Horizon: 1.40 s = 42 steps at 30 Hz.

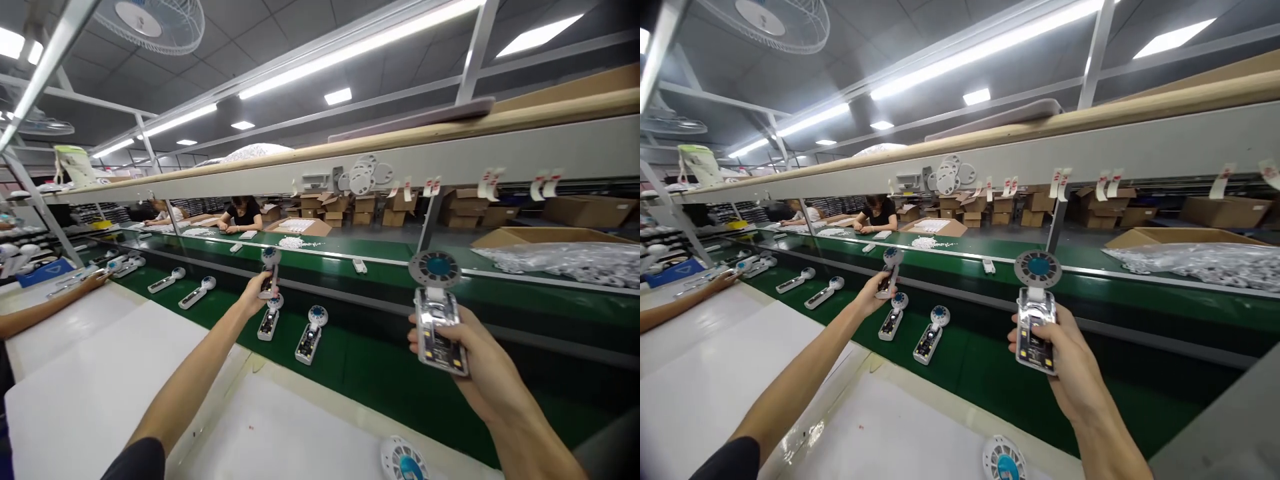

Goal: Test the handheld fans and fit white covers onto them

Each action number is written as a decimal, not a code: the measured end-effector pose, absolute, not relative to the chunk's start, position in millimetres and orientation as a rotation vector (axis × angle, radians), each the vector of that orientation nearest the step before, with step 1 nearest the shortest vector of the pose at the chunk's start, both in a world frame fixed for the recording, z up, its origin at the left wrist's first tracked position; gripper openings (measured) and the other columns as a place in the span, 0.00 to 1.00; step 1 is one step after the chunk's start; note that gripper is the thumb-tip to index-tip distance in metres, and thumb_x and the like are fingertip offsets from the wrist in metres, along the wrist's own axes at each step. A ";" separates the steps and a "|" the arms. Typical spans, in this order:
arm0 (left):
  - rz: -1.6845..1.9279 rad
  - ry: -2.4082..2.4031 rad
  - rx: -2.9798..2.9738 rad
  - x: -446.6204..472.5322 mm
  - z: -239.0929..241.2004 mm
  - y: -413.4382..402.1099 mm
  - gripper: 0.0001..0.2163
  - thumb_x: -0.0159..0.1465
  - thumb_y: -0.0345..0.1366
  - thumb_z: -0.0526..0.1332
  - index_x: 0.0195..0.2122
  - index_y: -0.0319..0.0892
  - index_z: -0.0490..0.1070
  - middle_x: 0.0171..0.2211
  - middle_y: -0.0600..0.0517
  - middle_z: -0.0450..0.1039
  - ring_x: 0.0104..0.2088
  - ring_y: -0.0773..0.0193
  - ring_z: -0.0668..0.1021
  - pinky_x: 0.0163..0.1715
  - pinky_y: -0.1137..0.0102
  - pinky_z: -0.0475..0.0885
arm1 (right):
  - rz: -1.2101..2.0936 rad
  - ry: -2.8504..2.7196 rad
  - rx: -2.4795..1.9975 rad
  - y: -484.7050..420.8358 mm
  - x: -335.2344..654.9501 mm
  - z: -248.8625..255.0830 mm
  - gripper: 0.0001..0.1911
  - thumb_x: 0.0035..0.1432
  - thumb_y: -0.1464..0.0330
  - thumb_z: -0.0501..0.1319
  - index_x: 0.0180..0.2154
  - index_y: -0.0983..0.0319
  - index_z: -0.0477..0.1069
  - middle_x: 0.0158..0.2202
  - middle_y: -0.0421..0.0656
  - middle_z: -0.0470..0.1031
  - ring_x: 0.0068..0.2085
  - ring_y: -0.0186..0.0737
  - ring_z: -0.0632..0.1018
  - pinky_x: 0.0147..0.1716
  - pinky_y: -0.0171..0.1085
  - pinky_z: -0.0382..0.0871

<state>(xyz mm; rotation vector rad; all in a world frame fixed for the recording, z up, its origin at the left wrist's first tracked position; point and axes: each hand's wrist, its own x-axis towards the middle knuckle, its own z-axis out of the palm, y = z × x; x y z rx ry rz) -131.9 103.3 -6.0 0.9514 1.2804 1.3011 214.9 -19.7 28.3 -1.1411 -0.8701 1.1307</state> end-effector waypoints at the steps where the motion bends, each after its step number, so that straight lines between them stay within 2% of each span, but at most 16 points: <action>1: 1.303 1.191 0.966 -118.0 -1.5 93.8 0.14 0.70 0.42 0.60 0.50 0.37 0.71 0.44 0.47 0.74 0.37 0.64 0.78 0.35 0.66 0.77 | 1.149 -0.888 -1.136 -20.5 210.7 27.6 0.24 0.52 0.69 0.61 0.52 0.59 0.67 0.40 0.44 0.80 0.33 0.40 0.82 0.28 0.33 0.79; 4: 1.291 0.948 1.011 -73.6 11.1 58.3 0.11 0.67 0.36 0.58 0.46 0.35 0.70 0.41 0.44 0.76 0.27 0.66 0.77 0.27 0.68 0.75 | 1.196 -0.972 -1.103 -20.0 200.0 21.5 0.28 0.50 0.70 0.62 0.55 0.59 0.63 0.43 0.45 0.79 0.35 0.44 0.83 0.30 0.37 0.80; 7: 1.324 0.786 1.064 -35.3 20.7 23.5 0.18 0.60 0.32 0.61 0.53 0.37 0.66 0.46 0.42 0.77 0.27 0.62 0.81 0.26 0.67 0.76 | 1.226 -1.068 -0.982 -18.6 194.0 13.5 0.34 0.51 0.67 0.65 0.59 0.57 0.58 0.46 0.46 0.77 0.38 0.47 0.83 0.34 0.42 0.81; 10: 1.415 0.650 1.166 -12.3 23.4 0.8 0.26 0.60 0.33 0.64 0.59 0.45 0.59 0.55 0.41 0.72 0.28 0.62 0.82 0.25 0.67 0.76 | 1.242 -1.135 -0.874 -19.4 192.5 9.2 0.37 0.53 0.64 0.66 0.62 0.54 0.54 0.49 0.46 0.75 0.41 0.47 0.83 0.39 0.46 0.81; 13: 1.479 0.543 1.277 -3.3 18.6 -9.4 0.27 0.65 0.36 0.64 0.62 0.48 0.55 0.60 0.39 0.68 0.30 0.63 0.82 0.26 0.66 0.78 | 1.278 -1.168 -0.838 -23.0 191.8 10.0 0.40 0.55 0.64 0.66 0.64 0.50 0.50 0.50 0.45 0.75 0.42 0.47 0.83 0.41 0.48 0.81; 15: 1.482 0.509 1.308 -1.9 13.6 -11.9 0.29 0.67 0.37 0.62 0.65 0.51 0.51 0.57 0.41 0.70 0.29 0.64 0.82 0.27 0.66 0.78 | 1.284 -1.180 -0.834 -25.8 190.0 11.5 0.40 0.56 0.64 0.66 0.65 0.50 0.49 0.50 0.45 0.74 0.43 0.46 0.83 0.40 0.47 0.81; 19: 1.408 0.486 1.316 -3.5 5.8 -11.3 0.32 0.69 0.36 0.60 0.69 0.52 0.43 0.45 0.46 0.77 0.27 0.65 0.81 0.30 0.66 0.79 | 1.264 -1.186 -0.809 -28.7 183.3 12.1 0.39 0.57 0.65 0.65 0.64 0.51 0.50 0.50 0.45 0.73 0.42 0.45 0.82 0.38 0.44 0.81; 29: 1.298 0.392 1.245 -0.6 -1.4 -2.5 0.32 0.68 0.35 0.62 0.68 0.54 0.45 0.57 0.41 0.71 0.33 0.61 0.83 0.30 0.66 0.79 | 1.217 -1.214 -0.831 -21.4 178.1 1.4 0.35 0.56 0.69 0.63 0.63 0.49 0.53 0.53 0.44 0.72 0.40 0.41 0.81 0.39 0.44 0.81; 36: 1.271 0.375 1.253 -1.6 -0.6 -2.9 0.33 0.68 0.34 0.61 0.69 0.52 0.43 0.46 0.45 0.76 0.31 0.61 0.82 0.28 0.67 0.78 | 1.210 -1.221 -0.800 -22.0 177.0 2.4 0.35 0.56 0.69 0.62 0.63 0.50 0.53 0.54 0.44 0.71 0.38 0.39 0.80 0.37 0.43 0.81; 42: 1.272 0.380 1.242 -1.7 -0.3 -2.8 0.33 0.67 0.35 0.62 0.68 0.52 0.44 0.48 0.45 0.75 0.30 0.61 0.82 0.26 0.68 0.77 | 1.225 -1.200 -0.838 -24.9 176.2 4.6 0.36 0.55 0.68 0.62 0.63 0.48 0.53 0.56 0.43 0.71 0.35 0.38 0.80 0.34 0.41 0.80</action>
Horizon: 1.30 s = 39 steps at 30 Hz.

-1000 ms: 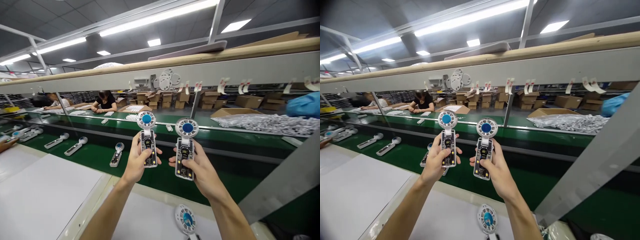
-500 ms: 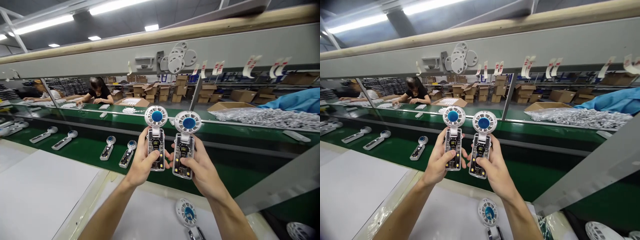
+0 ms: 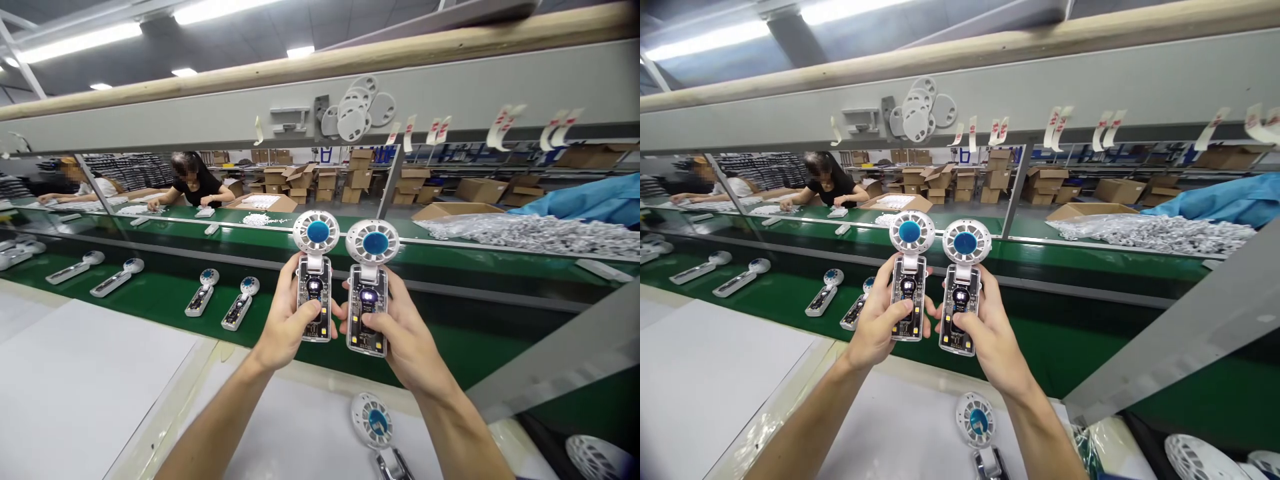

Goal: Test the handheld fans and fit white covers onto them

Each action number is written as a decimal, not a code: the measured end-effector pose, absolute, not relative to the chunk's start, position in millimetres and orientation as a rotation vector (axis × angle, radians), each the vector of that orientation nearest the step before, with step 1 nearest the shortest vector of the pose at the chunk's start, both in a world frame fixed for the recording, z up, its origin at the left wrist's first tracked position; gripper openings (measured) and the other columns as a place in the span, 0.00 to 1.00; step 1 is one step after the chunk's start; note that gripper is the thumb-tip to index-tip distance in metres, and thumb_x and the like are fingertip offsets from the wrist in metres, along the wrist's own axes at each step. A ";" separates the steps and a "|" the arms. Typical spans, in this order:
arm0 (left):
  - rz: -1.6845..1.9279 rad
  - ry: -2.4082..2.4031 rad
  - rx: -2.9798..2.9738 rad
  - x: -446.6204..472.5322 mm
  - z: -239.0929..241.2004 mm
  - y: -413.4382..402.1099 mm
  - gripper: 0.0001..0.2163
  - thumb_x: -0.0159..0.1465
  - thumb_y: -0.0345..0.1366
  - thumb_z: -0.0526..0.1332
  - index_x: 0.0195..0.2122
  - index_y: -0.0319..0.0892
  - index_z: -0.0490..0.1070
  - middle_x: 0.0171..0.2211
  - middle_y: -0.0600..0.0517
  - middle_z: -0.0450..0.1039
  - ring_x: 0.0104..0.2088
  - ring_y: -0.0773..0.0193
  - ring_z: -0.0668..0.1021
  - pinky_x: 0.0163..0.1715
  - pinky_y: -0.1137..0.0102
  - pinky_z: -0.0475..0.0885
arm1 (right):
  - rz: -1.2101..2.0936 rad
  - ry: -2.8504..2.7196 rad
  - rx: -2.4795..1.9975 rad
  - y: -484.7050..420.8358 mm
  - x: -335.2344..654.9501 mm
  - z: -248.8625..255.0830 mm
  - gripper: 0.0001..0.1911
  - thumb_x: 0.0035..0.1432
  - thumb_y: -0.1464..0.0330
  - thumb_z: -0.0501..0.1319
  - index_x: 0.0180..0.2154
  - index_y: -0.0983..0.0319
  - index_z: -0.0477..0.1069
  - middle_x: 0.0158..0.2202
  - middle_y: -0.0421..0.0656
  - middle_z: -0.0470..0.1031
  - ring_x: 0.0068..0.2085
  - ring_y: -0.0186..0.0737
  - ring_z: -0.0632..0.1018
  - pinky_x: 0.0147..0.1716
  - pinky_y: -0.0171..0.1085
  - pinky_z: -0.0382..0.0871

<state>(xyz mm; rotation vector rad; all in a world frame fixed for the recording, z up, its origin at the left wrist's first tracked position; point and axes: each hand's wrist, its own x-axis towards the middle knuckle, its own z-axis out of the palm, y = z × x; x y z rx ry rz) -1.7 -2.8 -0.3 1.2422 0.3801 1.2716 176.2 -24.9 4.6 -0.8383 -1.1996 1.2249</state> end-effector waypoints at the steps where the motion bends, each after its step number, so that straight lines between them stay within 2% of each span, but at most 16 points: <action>1: 1.273 0.383 1.238 -1.2 -0.7 -2.6 0.33 0.67 0.35 0.62 0.68 0.52 0.44 0.49 0.44 0.75 0.30 0.62 0.82 0.26 0.68 0.77 | 1.226 -1.190 -0.841 -25.1 176.0 5.0 0.36 0.55 0.68 0.62 0.63 0.48 0.53 0.56 0.43 0.71 0.35 0.38 0.80 0.32 0.40 0.79; 4: 1.305 0.409 1.219 0.4 -0.8 -1.7 0.33 0.66 0.34 0.62 0.67 0.54 0.46 0.55 0.43 0.71 0.31 0.62 0.82 0.24 0.69 0.77 | 1.222 -1.172 -0.819 -26.0 175.4 7.5 0.36 0.54 0.68 0.62 0.63 0.50 0.54 0.54 0.44 0.71 0.37 0.39 0.80 0.30 0.38 0.79; 8: 1.323 0.411 1.145 1.0 4.2 -2.1 0.33 0.63 0.34 0.63 0.66 0.54 0.49 0.60 0.43 0.65 0.34 0.61 0.82 0.24 0.69 0.76 | 1.228 -1.159 -0.813 -29.7 174.8 13.5 0.38 0.52 0.70 0.62 0.62 0.51 0.54 0.53 0.44 0.71 0.39 0.40 0.80 0.33 0.38 0.79; 15: 1.302 0.418 1.149 -0.2 10.2 -5.7 0.37 0.57 0.27 0.63 0.65 0.51 0.48 0.59 0.42 0.66 0.31 0.64 0.81 0.25 0.68 0.76 | 1.208 -1.172 -0.858 -33.1 174.6 17.7 0.41 0.51 0.74 0.61 0.64 0.49 0.52 0.54 0.43 0.70 0.40 0.37 0.79 0.35 0.37 0.79; 19: 1.295 0.412 1.150 0.7 7.0 -4.6 0.36 0.61 0.29 0.63 0.66 0.53 0.46 0.61 0.41 0.65 0.35 0.61 0.82 0.28 0.68 0.78 | 1.215 -1.136 -0.847 -33.3 173.5 19.0 0.37 0.54 0.71 0.62 0.63 0.50 0.54 0.54 0.43 0.70 0.38 0.37 0.80 0.34 0.37 0.79; 23: 1.323 0.411 1.128 2.8 4.9 -2.8 0.34 0.62 0.29 0.62 0.65 0.52 0.49 0.62 0.41 0.64 0.32 0.63 0.81 0.23 0.71 0.75 | 1.234 -1.121 -0.844 -33.3 173.0 19.4 0.36 0.55 0.71 0.62 0.63 0.51 0.54 0.52 0.43 0.71 0.35 0.35 0.79 0.30 0.35 0.77; 26: 1.328 0.420 1.094 4.8 4.8 -3.3 0.33 0.61 0.28 0.62 0.65 0.52 0.50 0.62 0.42 0.64 0.32 0.64 0.81 0.23 0.71 0.75 | 1.239 -1.114 -0.841 -31.1 174.8 16.2 0.36 0.55 0.71 0.62 0.63 0.51 0.55 0.54 0.43 0.70 0.36 0.36 0.80 0.30 0.35 0.77; 32: 1.330 0.401 1.044 8.2 3.0 -6.0 0.32 0.61 0.27 0.61 0.64 0.51 0.51 0.59 0.43 0.68 0.37 0.59 0.82 0.27 0.68 0.78 | 1.224 -1.145 -0.819 -27.6 178.2 11.9 0.36 0.55 0.71 0.62 0.63 0.51 0.55 0.54 0.44 0.70 0.37 0.38 0.80 0.28 0.35 0.78; 35: 1.325 0.402 1.038 8.4 2.6 -5.2 0.32 0.60 0.27 0.61 0.64 0.50 0.52 0.59 0.43 0.68 0.35 0.61 0.82 0.25 0.69 0.77 | 1.237 -1.128 -0.855 -28.5 177.4 14.2 0.37 0.55 0.71 0.61 0.64 0.51 0.54 0.54 0.44 0.71 0.34 0.35 0.80 0.29 0.35 0.78; 39: 1.317 0.403 1.043 7.1 3.4 -4.6 0.32 0.61 0.28 0.61 0.64 0.51 0.52 0.58 0.43 0.68 0.32 0.62 0.82 0.24 0.70 0.76 | 1.227 -1.135 -0.842 -25.4 178.1 10.6 0.37 0.54 0.70 0.62 0.64 0.51 0.55 0.54 0.45 0.71 0.37 0.39 0.81 0.29 0.36 0.78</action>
